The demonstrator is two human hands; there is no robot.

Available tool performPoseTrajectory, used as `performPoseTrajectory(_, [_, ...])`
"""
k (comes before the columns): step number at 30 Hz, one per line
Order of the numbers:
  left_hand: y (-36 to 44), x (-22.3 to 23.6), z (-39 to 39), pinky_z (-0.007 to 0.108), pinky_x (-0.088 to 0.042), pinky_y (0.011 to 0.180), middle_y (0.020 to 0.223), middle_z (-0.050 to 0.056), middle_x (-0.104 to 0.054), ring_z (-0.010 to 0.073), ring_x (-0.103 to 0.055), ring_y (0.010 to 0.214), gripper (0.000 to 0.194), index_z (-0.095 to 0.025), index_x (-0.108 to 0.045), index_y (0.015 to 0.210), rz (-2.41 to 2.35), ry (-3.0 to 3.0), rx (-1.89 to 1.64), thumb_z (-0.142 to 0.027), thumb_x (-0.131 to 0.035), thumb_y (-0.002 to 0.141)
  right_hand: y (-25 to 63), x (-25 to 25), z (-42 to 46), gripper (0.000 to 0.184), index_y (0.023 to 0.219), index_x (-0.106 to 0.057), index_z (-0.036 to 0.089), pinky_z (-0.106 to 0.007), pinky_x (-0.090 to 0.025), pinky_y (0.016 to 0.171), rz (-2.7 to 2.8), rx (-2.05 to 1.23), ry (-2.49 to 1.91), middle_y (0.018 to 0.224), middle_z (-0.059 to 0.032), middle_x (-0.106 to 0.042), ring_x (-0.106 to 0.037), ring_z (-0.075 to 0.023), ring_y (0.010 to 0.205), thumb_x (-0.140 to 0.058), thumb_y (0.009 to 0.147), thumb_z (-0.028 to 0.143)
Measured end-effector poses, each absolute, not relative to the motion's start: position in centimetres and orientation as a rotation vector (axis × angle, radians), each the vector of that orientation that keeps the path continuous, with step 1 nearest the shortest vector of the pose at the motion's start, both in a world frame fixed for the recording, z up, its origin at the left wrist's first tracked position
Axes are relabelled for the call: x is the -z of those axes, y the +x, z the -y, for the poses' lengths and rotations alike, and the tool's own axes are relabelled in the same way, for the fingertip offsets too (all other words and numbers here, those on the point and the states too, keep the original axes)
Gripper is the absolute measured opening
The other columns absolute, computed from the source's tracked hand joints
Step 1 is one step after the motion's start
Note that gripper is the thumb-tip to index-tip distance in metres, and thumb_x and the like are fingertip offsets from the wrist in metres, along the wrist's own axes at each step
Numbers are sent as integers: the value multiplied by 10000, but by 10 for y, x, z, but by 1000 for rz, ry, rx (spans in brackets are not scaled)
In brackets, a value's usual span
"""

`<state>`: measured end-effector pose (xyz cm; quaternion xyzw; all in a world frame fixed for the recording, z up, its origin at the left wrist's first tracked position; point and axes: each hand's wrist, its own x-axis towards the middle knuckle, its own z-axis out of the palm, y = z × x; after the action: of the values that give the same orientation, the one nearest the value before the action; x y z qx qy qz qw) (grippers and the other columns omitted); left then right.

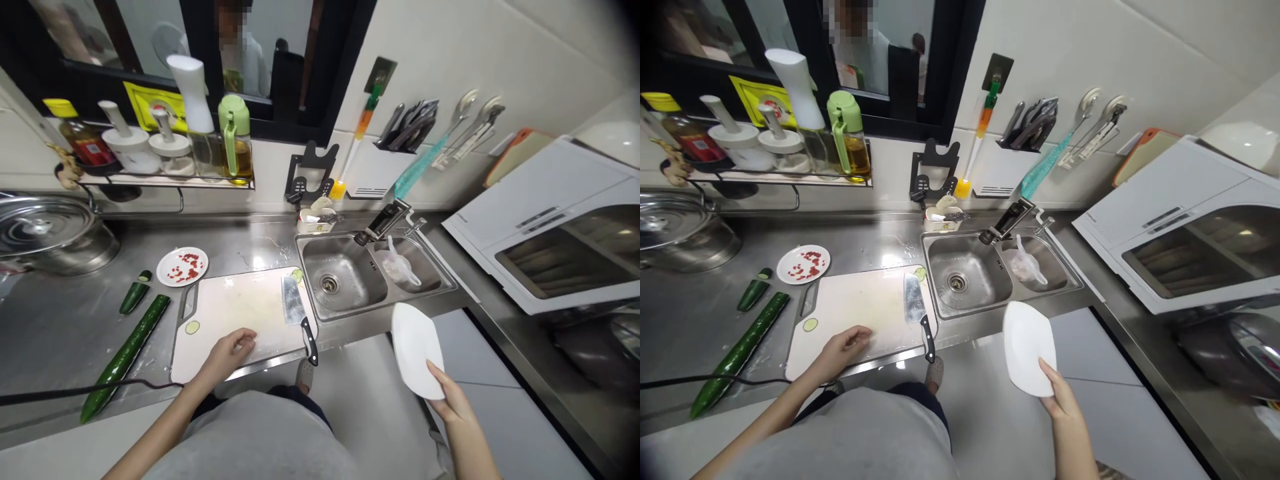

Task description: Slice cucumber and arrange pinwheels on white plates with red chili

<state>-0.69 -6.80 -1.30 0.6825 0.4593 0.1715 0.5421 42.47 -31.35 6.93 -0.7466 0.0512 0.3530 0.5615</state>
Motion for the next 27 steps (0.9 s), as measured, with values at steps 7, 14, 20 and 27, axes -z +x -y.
performPoseTrajectory(7, [-12,22,76,285,-490,842,967,46,-726,190,-651,917,364,-205,-680,1027,-1150,1569,-391,-458,-564,794,386,-44,216,519,1014,-653,123,-356,-571,791,54,-286,-1900,961,-115,-729,-678,-270,905,-746,564,365])
performPoseTrajectory(14, [-22,23,79,294,-479,877,1001,64,-719,197,-643,953,374,-193,-667,1041,-1206,1487,-438,-464,-555,808,351,-44,166,495,1129,-686,151,-394,-456,954,898,33,-2112,1132,-139,-690,-624,-294,1069,-478,787,441])
performPoseTrajectory(20, [-29,20,83,287,-478,879,992,65,-720,195,-641,944,348,-193,-672,1011,-1264,1456,-498,-449,-552,808,351,-23,117,598,1064,-666,70,-366,-541,809,368,-295,-1965,986,-164,-721,-666,-289,917,-696,609,457])
performPoseTrajectory(27, [-33,28,89,285,-481,878,976,67,-720,193,-640,929,364,-197,-680,1032,-1252,1432,-527,-464,-547,823,322,0,16,561,1102,-626,132,-303,-588,707,185,-766,-1615,925,-67,-740,-695,-209,813,-731,560,232])
